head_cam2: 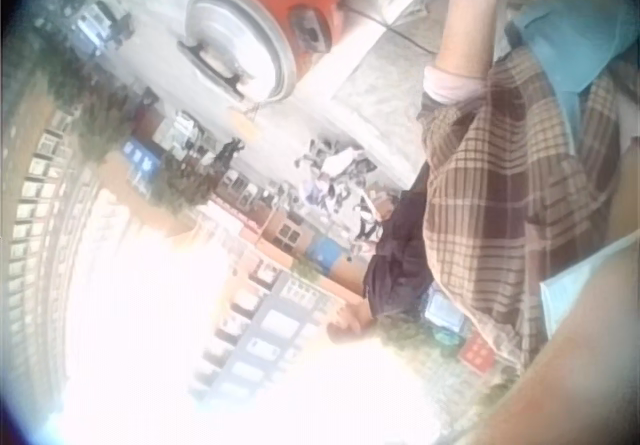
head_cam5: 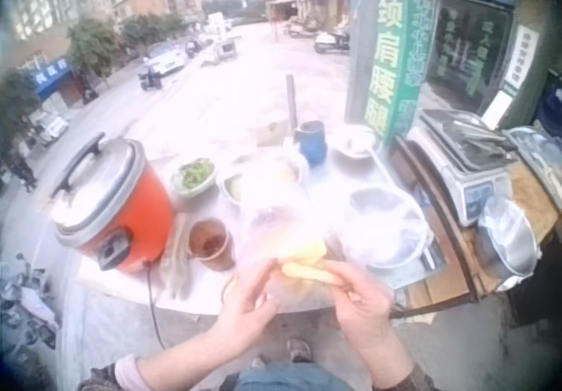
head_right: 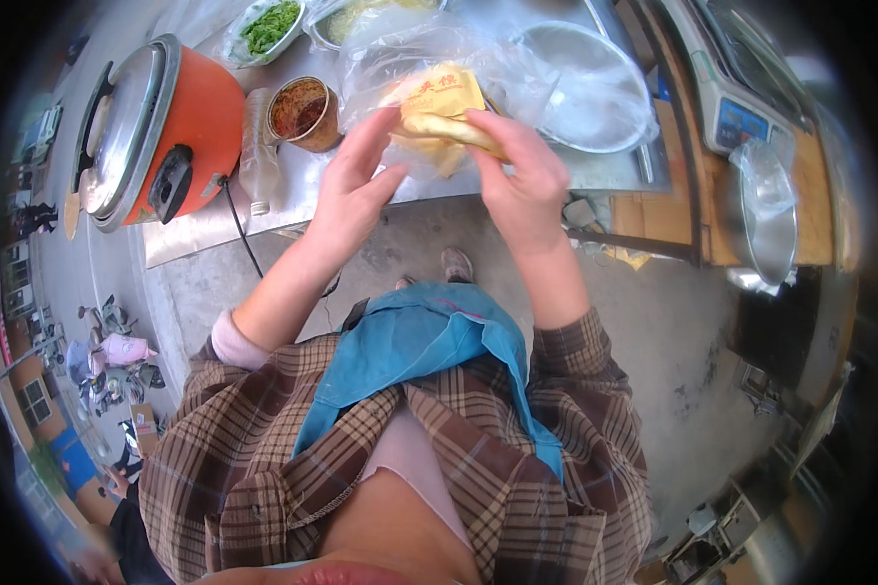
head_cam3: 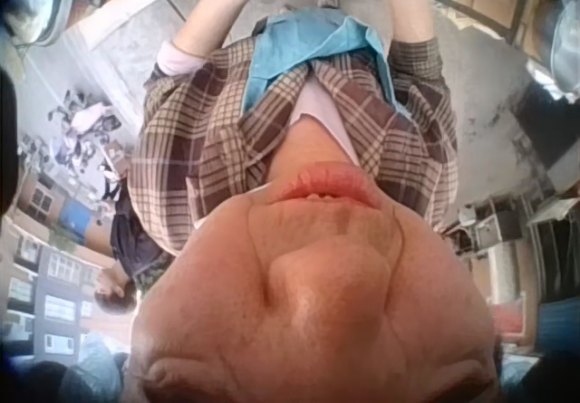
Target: The person retrieves a metal tray with tongs and scissors, then takes a packaged flatbread from a microwave and places it on a table. They open a plastic bag, place it over a bowl, and use scissors to cut the flatbread into smaller pieces.
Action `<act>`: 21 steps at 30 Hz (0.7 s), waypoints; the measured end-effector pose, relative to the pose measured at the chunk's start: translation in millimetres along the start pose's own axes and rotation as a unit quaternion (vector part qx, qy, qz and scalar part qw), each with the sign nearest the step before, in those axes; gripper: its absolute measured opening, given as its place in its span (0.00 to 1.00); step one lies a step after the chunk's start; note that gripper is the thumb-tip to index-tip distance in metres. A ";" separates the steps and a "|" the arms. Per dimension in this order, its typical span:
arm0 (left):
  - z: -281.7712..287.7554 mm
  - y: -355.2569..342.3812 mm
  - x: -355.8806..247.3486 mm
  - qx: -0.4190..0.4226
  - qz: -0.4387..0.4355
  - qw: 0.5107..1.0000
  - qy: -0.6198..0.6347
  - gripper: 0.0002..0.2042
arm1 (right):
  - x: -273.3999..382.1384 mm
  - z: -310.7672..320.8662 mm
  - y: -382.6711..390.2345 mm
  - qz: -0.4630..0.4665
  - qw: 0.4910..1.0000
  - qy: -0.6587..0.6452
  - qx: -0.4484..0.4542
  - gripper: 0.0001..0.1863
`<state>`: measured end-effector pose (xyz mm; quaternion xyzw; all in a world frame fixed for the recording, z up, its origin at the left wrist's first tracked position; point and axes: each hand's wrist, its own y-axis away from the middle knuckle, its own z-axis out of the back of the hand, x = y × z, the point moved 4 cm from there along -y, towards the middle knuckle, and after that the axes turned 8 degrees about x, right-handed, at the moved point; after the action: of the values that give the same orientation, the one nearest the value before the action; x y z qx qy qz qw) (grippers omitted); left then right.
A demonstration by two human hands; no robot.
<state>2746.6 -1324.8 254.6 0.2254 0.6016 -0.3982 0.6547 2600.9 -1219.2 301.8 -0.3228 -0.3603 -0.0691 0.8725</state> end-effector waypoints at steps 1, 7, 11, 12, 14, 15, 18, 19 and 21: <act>0.5 7.9 6.0 -0.029 -0.008 0.998 0.053 0.26 | 1.8 12.5 -0.4 -0.025 0.999 -0.020 -0.030 0.19; 85.0 245.5 -41.8 -0.015 0.058 0.875 0.481 0.23 | 213.2 -88.7 123.9 -0.148 0.903 -0.378 -0.138 0.27; 158.0 352.2 -70.3 -0.044 0.142 0.755 0.638 0.22 | 338.3 -189.8 176.2 -0.166 0.901 -0.394 -0.079 0.29; 171.3 353.9 -70.8 -0.025 0.118 0.759 0.639 0.21 | 343.3 -200.9 173.0 -0.165 0.904 -0.389 -0.069 0.29; 187.6 354.2 -56.0 -0.020 0.151 0.765 0.626 0.21 | 335.2 -216.0 163.7 -0.193 0.920 -0.341 0.029 0.21; 196.3 359.1 -43.5 -0.039 0.196 0.810 0.552 0.20 | 328.4 -222.1 160.7 -0.185 0.928 -0.315 0.071 0.19; 203.0 378.7 -11.3 -0.028 0.246 0.825 0.508 0.20 | 309.6 -242.3 166.1 -0.133 0.956 -0.206 0.162 0.12; 200.6 385.6 -2.0 -0.032 0.236 0.813 0.531 0.21 | 301.6 -250.6 172.2 -0.159 0.946 -0.217 0.180 0.11; 191.3 389.0 16.5 -0.027 0.223 0.816 0.533 0.21 | 284.5 -261.5 176.7 -0.181 0.935 -0.236 0.193 0.12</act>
<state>3170.6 -1250.9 200.5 0.5126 0.8001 -0.0428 0.3086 3024.0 -1209.4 263.5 -0.0842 -0.6146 -0.0770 0.7806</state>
